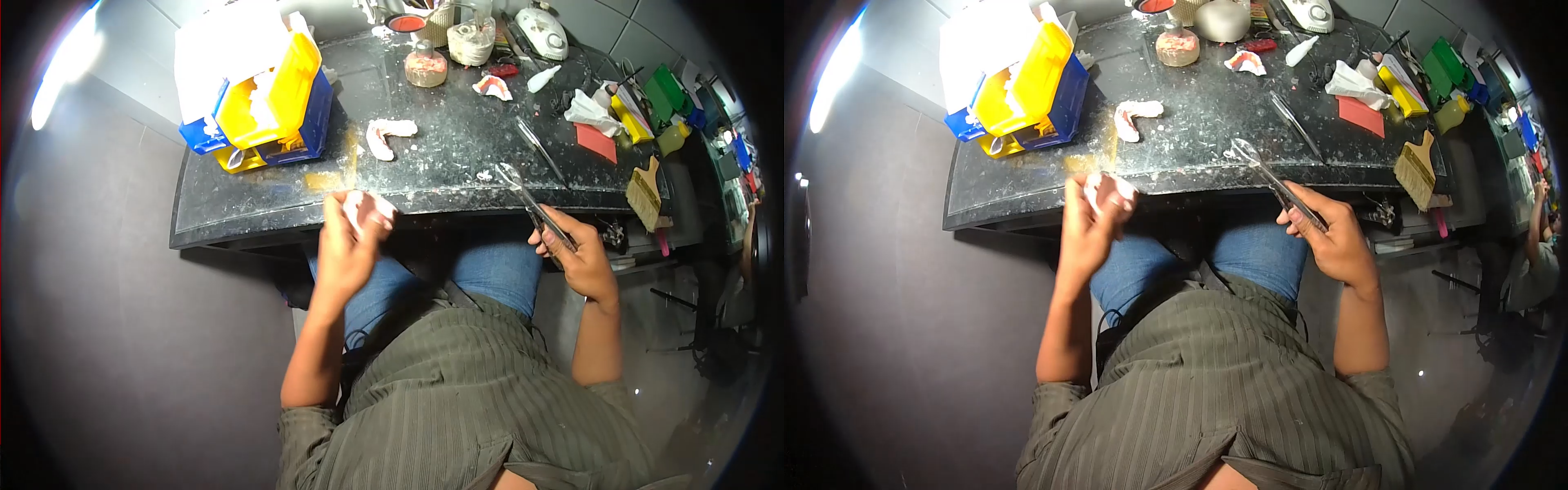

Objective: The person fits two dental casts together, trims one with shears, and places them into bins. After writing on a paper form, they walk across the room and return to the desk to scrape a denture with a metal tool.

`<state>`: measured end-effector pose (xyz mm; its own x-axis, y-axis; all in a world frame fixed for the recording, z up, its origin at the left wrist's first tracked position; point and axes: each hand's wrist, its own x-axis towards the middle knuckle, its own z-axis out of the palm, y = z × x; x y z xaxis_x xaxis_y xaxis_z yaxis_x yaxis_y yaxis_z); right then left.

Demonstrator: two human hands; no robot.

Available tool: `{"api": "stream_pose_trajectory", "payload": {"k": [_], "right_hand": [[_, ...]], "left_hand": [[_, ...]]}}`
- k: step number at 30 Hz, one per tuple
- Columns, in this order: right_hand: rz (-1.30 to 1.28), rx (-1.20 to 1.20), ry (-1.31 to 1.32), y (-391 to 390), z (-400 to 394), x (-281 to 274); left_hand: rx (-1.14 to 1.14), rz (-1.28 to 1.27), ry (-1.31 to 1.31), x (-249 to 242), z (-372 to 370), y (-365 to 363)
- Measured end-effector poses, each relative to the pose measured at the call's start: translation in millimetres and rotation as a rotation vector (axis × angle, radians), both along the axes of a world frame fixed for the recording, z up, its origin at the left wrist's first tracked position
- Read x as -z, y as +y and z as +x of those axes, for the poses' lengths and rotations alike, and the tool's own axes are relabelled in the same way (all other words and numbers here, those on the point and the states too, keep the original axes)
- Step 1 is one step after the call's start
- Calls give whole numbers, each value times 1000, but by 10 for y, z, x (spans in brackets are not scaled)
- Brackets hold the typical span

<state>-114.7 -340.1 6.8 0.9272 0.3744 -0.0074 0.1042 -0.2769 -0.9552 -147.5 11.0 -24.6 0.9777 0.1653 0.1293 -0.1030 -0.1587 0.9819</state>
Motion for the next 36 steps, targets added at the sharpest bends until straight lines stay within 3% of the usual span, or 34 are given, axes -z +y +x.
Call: {"api": "stream_pose_trajectory", "payload": {"k": [2,4,8,10,12,14,15,19,22,25,32,34,36], "right_hand": [[-3,-4,3,2,-31,56],[5,-14,43,8,-75,82],[6,10,110,-32,-150,140],[5,18,122,-68,-180,160],[45,42,188,-123,-217,202],[66,51,209,-146,-257,210],[86,59,230,-155,-276,215],[130,70,262,-166,-347,259],[145,69,275,-119,-381,287],[155,35,287,-93,-424,352],[157,20,266,-65,-538,448],[137,41,243,-21,-561,475],[117,61,225,49,-577,505]], "left_hand": [[-133,144,158,-184,167,214],[-213,317,40,-95,361,425],[-217,383,5,62,568,675],[-238,701,-49,-130,543,659],[-262,725,11,-315,498,570],[-372,992,-118,-415,483,514],[-415,1009,-167,-458,492,472],[-171,916,-250,-650,613,215],[-124,1038,-374,-486,1000,131],[-64,1125,-134,-350,1296,72],[-77,993,-129,-301,1306,-8],[31,341,141,-449,1094,-110],[121,56,292,-633,759,-276]]}}
